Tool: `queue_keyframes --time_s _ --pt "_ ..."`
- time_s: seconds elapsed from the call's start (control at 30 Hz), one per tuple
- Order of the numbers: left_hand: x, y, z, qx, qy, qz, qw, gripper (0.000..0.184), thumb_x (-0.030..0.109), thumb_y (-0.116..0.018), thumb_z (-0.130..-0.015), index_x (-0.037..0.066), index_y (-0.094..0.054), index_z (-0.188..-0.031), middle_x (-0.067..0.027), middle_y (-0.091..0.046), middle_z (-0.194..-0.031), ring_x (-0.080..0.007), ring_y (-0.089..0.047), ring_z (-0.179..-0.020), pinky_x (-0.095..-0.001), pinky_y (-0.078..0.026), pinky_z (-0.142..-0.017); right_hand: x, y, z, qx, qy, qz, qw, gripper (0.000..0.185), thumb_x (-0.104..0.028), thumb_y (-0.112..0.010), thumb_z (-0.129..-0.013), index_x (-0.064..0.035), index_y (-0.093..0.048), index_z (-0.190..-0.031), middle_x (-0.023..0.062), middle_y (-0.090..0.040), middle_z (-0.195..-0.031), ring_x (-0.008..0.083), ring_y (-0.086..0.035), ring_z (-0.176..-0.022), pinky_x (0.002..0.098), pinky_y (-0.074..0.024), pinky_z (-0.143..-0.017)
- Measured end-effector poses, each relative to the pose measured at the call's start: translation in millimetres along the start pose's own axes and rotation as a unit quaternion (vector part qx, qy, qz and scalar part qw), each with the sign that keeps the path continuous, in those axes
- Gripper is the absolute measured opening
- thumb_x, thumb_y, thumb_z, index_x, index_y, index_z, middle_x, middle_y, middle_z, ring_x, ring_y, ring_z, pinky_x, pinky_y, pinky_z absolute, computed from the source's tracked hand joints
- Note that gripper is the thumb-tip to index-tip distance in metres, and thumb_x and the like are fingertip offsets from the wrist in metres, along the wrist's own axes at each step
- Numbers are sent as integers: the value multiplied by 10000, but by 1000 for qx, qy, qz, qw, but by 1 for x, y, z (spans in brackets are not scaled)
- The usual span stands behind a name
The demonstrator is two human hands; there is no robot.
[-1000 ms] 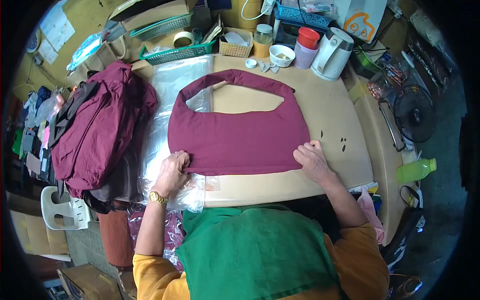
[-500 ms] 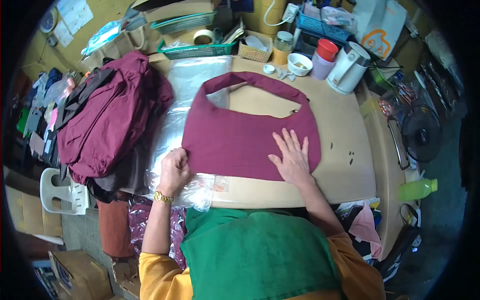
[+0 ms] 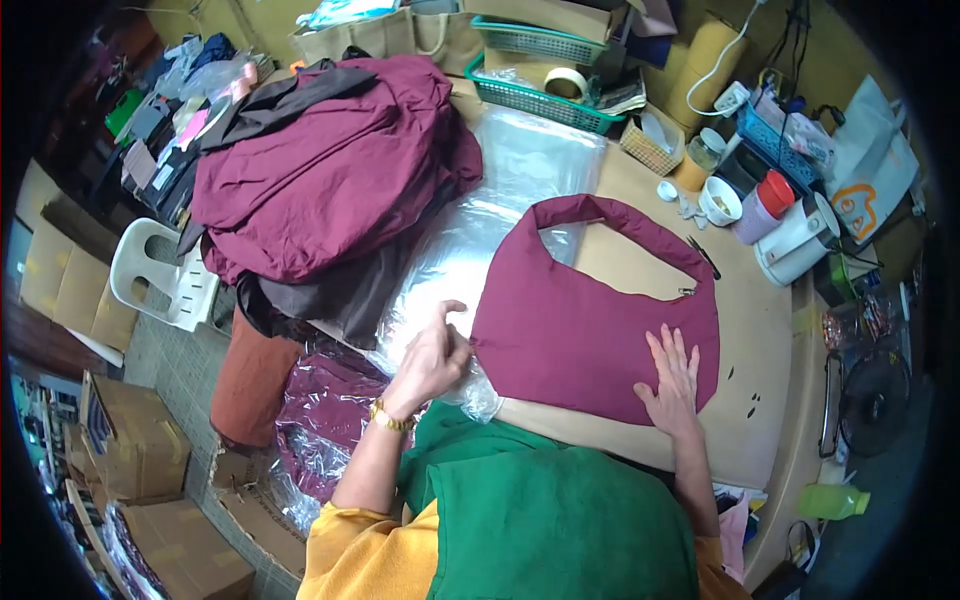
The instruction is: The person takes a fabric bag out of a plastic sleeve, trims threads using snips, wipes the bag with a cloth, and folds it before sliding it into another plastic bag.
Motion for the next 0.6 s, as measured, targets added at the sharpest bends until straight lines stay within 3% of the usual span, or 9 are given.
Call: queue_keyframes --time_s 0.03,0.07,0.13,0.27,0.3,0.33,0.47,0.53,0.6 --pt "19 19 8 114 -69 -166 977 729 20 -711 -774 27 -363 -1415 -113 -588 -855 -184 -593 -767 -323 -483 -703 -1 -1 -2 -3 3 2 1000 778 -517 -587 -875 -116 -358 -1501 191 -245 -1579 400 -177 -1468 613 -49 -1163" --pt "43 30 22 219 -134 -325 910 696 45 -713 -767 14 -403 -1389 -165 -610 -932 -254 -621 -833 -371 -495 -761 -2 -2 -1 3 6 18 1000 802 -554 -575 -869 -112 -357 -1501 191 -248 -1578 401 -182 -1467 613 -52 -1163" --pt "98 6 32 244 -231 -259 905 611 0 -694 -760 67 -473 -1326 -228 -559 -1239 -388 -547 -1184 -485 -435 -960 -4 -2 -1 10 10 36 999 827 -591 -562 -862 -109 -355 -1502 191 -251 -1576 402 -186 -1465 612 -54 -1163" --pt "132 -113 35 -39 -334 -319 886 709 430 -640 -881 151 -386 -1481 -179 -254 -1566 -387 -225 -1458 -695 -152 -1107 -5 -2 -2 10 7 43 999 873 -637 -557 -843 -101 -351 -1501 196 -250 -1576 404 -186 -1465 614 -54 -1162" --pt "114 -119 20 -33 -289 -419 860 736 531 -571 -898 169 -360 -1503 -166 -233 -1587 -380 -208 -1465 -683 -137 -1126 -4 -2 -1 6 9 41 999 891 -639 -559 -841 -87 -338 -1504 201 -247 -1576 403 -179 -1468 616 -51 -1161" --pt "93 -114 2 -12 -262 -454 852 715 501 -570 -906 170 -358 -1504 -154 -235 -1589 -367 -198 -1470 -696 -140 -1116 -2 -1 -1 10 5 45 999 891 -639 -559 -841 -87 -338 -1504 201 -247 -1576 403 -179 -1468 616 -51 -1161" --pt "53 -94 -22 46 -227 -447 864 636 390 -558 -935 161 -369 -1498 -152 -244 -1586 -371 -203 -1467 -667 -160 -1126 -5 5 4 34 -23 35 999 967 -617 -586 -836 -16 -252 -1516 257 -156 -1586 431 -106 -1478 640 -25 -1151" --pt "56 -94 -21 39 -217 -446 867 637 360 -562 -929 151 -368 -1498 -155 -236 -1589 -373 -200 -1468 -646 -151 -1139 -3 7 9 77 -40 79 993 949 -588 -609 -840 -42 -245 -1526 264 -112 -1592 452 -63 -1477 659 -10 -1141" --pt "55 -93 -21 43 -215 -458 862 633 376 -573 -919 165 -391 -1487 -135 -261 -1583 -346 -215 -1467 -636 -131 -1147 -2 8 7 19 -80 104 991 913 -561 -626 -847 -88 -255 -1534 254 -107 -1596 455 -36 -1478 666 0 -1137"
Point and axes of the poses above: each hand's wrist, its own z-axis away from the middle knuckle, its own y-axis out of the back of the hand, x = y × z, the point moved 7 cm from there along -z, towards the middle knuckle
